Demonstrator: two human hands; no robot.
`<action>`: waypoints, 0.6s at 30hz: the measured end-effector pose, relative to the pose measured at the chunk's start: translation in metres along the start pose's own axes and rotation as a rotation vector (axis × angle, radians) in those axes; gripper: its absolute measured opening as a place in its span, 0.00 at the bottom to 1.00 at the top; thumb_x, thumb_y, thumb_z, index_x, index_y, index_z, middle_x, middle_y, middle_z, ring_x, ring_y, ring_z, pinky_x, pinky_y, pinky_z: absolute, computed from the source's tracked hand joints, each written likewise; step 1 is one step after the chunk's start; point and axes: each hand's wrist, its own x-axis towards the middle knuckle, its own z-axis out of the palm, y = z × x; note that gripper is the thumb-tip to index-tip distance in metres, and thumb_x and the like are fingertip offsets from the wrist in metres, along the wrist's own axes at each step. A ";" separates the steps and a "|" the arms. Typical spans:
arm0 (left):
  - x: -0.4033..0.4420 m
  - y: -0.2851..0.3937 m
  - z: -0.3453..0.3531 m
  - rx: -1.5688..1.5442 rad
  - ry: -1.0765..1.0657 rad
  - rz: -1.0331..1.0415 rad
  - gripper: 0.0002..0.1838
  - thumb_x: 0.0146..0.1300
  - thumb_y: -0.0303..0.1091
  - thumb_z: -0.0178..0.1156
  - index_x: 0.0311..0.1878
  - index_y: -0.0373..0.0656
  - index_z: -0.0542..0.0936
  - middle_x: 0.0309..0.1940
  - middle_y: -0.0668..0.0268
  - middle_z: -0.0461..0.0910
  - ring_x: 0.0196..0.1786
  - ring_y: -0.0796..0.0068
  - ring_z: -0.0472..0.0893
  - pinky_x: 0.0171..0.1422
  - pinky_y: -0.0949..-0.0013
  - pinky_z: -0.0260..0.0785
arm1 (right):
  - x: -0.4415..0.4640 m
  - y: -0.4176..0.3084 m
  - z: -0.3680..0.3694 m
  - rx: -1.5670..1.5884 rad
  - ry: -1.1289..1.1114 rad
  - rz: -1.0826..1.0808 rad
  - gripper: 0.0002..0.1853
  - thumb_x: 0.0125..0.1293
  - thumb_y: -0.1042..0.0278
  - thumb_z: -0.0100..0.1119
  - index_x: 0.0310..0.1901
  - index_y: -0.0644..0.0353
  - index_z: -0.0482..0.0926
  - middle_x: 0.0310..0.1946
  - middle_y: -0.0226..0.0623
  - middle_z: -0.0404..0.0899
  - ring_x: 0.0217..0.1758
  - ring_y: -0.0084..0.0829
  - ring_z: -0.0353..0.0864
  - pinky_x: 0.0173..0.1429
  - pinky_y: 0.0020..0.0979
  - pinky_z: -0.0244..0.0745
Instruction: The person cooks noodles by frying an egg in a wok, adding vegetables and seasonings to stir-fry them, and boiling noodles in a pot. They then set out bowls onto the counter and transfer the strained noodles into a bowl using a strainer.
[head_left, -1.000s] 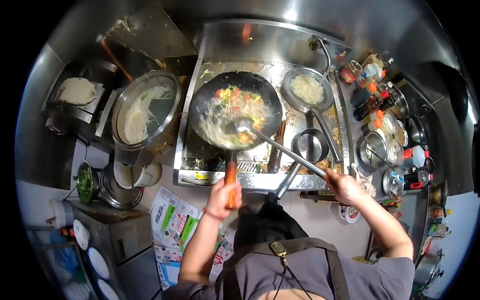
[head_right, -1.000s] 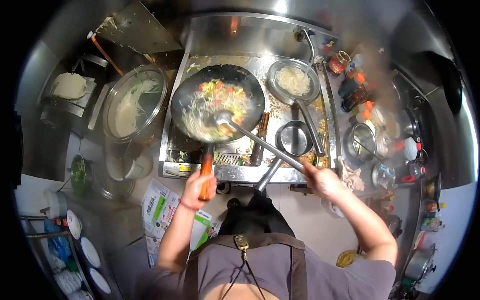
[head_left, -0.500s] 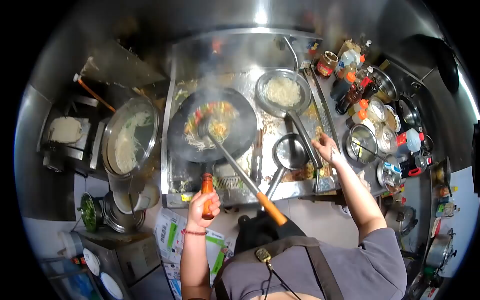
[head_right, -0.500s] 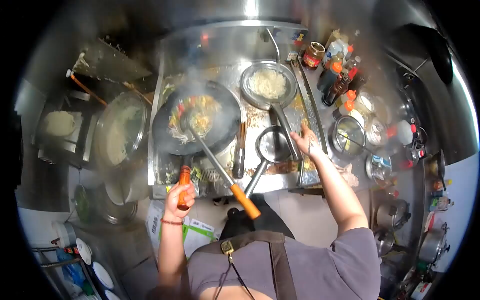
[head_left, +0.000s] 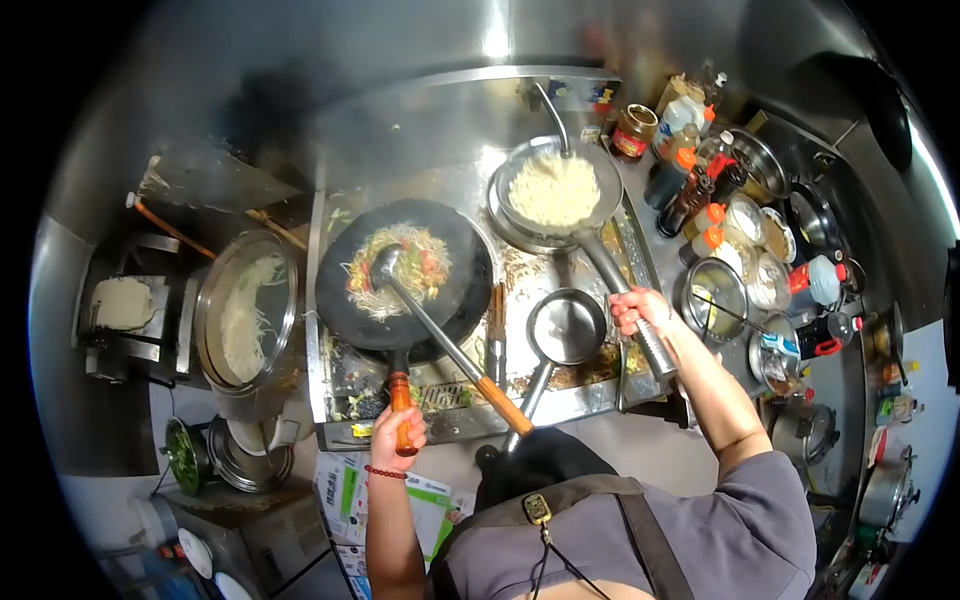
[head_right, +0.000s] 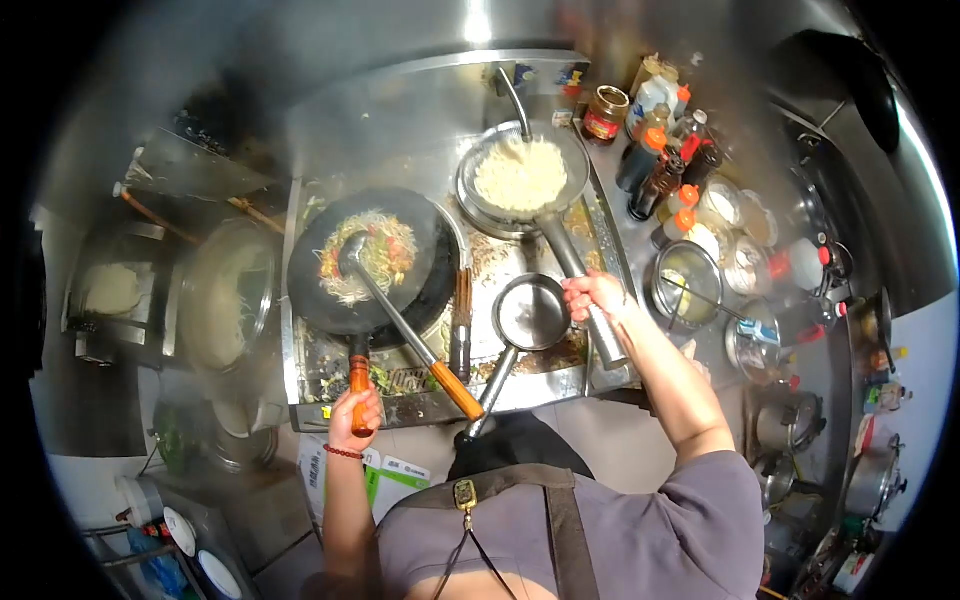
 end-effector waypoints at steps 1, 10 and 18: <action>-0.002 -0.002 0.001 0.002 0.016 0.013 0.08 0.57 0.26 0.52 0.41 0.41 0.69 0.23 0.67 0.65 0.19 0.80 0.65 0.19 0.77 0.56 | -0.015 0.000 -0.005 -0.177 -0.025 -0.101 0.06 0.60 0.74 0.51 0.28 0.64 0.67 0.15 0.29 0.64 0.11 0.18 0.61 0.13 0.23 0.59; -0.002 0.000 0.003 -0.014 0.010 0.011 0.09 0.58 0.25 0.51 0.43 0.41 0.68 0.24 0.67 0.65 0.20 0.80 0.64 0.19 0.78 0.57 | 0.021 0.044 -0.026 0.252 -0.255 0.176 0.11 0.64 0.71 0.45 0.23 0.57 0.63 0.13 0.19 0.56 0.11 0.13 0.54 0.15 0.19 0.54; -0.001 -0.001 0.000 0.027 0.001 0.026 0.09 0.59 0.26 0.51 0.43 0.41 0.67 0.23 0.67 0.65 0.19 0.80 0.64 0.19 0.77 0.57 | 0.035 0.043 -0.006 -0.045 0.003 0.018 0.09 0.64 0.65 0.50 0.34 0.63 0.69 0.24 0.32 0.72 0.19 0.21 0.72 0.22 0.21 0.70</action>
